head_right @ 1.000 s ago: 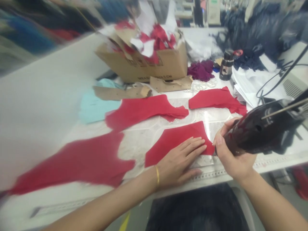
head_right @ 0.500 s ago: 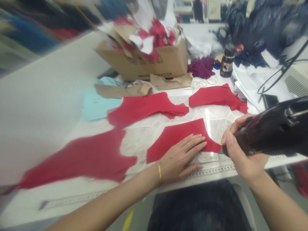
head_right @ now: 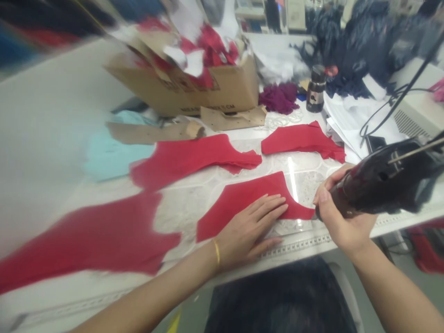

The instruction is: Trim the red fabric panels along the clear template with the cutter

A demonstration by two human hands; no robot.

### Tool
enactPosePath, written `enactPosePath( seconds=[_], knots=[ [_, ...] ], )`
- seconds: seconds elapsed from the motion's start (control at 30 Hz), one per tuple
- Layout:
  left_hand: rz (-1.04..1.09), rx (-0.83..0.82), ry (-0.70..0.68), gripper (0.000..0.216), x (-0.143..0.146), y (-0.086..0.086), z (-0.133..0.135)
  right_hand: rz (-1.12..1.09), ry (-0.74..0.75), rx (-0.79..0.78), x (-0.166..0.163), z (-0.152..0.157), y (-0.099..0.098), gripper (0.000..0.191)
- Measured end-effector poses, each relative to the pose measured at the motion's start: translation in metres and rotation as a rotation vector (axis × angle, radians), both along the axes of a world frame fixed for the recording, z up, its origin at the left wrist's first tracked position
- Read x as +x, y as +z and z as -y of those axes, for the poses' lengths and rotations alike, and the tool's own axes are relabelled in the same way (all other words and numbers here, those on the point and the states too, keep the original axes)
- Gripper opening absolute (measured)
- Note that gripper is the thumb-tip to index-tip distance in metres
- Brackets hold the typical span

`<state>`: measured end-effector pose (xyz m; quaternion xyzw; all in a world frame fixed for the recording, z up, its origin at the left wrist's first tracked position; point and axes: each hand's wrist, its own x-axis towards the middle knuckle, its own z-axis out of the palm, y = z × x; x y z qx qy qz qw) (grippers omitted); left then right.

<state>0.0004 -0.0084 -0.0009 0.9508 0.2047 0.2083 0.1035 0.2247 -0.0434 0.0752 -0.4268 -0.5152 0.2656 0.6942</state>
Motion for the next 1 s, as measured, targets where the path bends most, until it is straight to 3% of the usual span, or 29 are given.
enactPosePath(
  seconds=[0.3,0.5,0.67,1.0],
  knots=[
    [0.228,-0.016,-0.036,0.021,-0.015,0.019,0.016,-0.05,-0.013,0.004,0.005,0.0,-0.002,0.027],
    [0.214,0.007,0.054,0.028,-0.019,0.014,0.024,-0.049,-0.029,-0.004,0.008,-0.002,-0.002,0.028],
    [0.087,0.103,0.005,0.029,0.007,0.012,0.022,-0.023,-0.066,-0.034,0.007,0.001,-0.003,0.027],
    [0.04,0.334,-0.023,0.028,0.061,0.009,0.0,-0.039,-0.1,-0.058,0.008,0.005,-0.004,0.026]
  ],
)
